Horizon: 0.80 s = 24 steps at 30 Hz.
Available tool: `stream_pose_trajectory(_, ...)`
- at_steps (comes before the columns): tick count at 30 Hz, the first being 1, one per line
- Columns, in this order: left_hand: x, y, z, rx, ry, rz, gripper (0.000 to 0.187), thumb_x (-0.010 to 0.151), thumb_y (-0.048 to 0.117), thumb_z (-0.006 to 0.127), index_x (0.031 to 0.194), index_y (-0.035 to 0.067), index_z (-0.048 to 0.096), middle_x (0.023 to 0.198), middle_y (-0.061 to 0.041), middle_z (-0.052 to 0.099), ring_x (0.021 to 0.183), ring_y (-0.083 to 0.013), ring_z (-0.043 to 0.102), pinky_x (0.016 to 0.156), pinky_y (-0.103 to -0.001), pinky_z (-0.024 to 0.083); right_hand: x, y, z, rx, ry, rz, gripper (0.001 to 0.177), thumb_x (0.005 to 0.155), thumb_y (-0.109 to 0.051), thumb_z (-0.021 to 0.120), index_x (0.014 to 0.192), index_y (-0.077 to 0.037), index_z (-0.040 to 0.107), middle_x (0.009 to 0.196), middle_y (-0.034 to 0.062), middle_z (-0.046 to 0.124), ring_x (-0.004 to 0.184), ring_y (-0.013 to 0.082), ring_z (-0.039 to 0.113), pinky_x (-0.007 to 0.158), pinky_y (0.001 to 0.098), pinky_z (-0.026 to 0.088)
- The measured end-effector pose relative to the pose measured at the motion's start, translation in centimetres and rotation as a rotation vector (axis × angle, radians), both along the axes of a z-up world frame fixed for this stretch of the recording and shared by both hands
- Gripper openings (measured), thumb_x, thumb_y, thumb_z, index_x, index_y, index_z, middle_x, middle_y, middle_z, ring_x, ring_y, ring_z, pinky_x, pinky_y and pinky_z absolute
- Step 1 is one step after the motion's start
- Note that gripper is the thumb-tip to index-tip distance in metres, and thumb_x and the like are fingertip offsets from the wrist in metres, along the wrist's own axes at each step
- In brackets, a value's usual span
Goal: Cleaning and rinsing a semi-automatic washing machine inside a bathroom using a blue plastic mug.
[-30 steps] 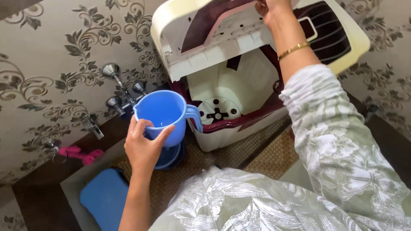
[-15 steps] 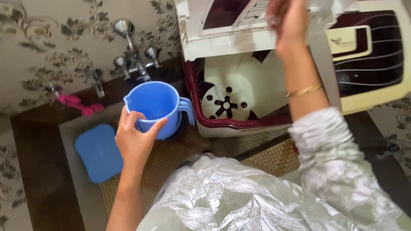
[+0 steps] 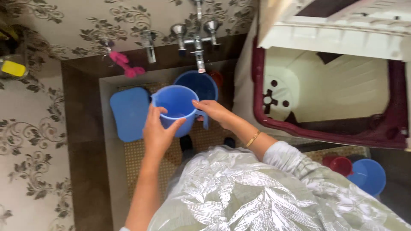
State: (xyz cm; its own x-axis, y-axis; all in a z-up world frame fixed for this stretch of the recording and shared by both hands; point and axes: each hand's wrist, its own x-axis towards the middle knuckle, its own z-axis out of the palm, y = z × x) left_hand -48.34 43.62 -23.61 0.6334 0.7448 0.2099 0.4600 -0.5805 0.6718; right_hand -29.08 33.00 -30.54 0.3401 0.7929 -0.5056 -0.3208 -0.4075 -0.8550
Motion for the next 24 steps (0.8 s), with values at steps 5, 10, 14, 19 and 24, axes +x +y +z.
stream_pose_trajectory(5,-3.8,6.9,-8.7,-0.079,0.021,-0.064,0.088,0.082,0.036,0.085,0.146,-0.004,0.04,0.151,-0.038,0.04,0.138,-0.05,0.04,0.111,-0.05,0.036,0.7,5.2,-13.9,-0.322,-0.034,-0.025,0.05,0.097,-0.054,0.059,0.105,-0.007,0.075,0.088,0.0064,0.069,0.075,0.0154,0.058,0.067,0.0325,0.046)
stream_pose_trajectory(10,-5.8,11.7,-14.7,-0.317,0.164,-0.057,0.074,0.085,0.037,0.079,0.142,0.001,0.049,0.154,-0.031,0.041,0.144,-0.0442,0.038,0.116,-0.047,0.034,3.5,8.8,-29.7,-0.501,-0.339,-0.052,0.052,0.094,-0.054,0.066,0.108,-0.005,0.074,0.101,0.0126,0.073,0.09,0.0238,0.067,0.079,0.0373,0.053)
stream_pose_trajectory(14,-5.4,13.6,-18.2,-0.459,0.232,0.012,0.064,0.087,0.035,0.075,0.138,0.002,0.054,0.154,-0.024,0.045,0.144,-0.0387,0.042,0.11,-0.044,0.039,5.0,12.5,-28.3,-0.739,-0.711,-0.048,0.051,0.089,-0.05,0.068,0.116,-0.008,0.068,0.11,0.019,0.07,0.102,0.0396,0.066,0.09,0.0544,0.049)
stream_pose_trajectory(19,-6.7,12.6,-25.5,-0.621,0.364,0.1,0.06,0.091,0.036,0.07,0.14,0.005,0.054,0.153,-0.018,0.048,0.144,-0.0331,0.043,0.117,-0.045,0.035,6.0,15.6,-41.9,-0.886,-1.076,0.383,0.039,0.093,-0.04,0.064,0.115,-0.009,0.068,0.101,0.0148,0.075,0.101,0.0338,0.069,0.105,0.0675,0.034)
stream_pose_trajectory(24,-8.7,11.3,-30.2,-0.767,0.596,0.228,0.058,0.091,0.036,0.072,0.138,0.007,0.055,0.158,-0.018,0.038,0.148,-0.0351,0.034,0.117,-0.049,0.033,4.4,15.7,-56.1,-0.808,-1.435,0.596,0.018,0.096,-0.024,0.061,0.105,-0.012,0.072,0.103,0.0123,0.076,0.107,0.0306,0.069,0.116,0.0701,0.024)
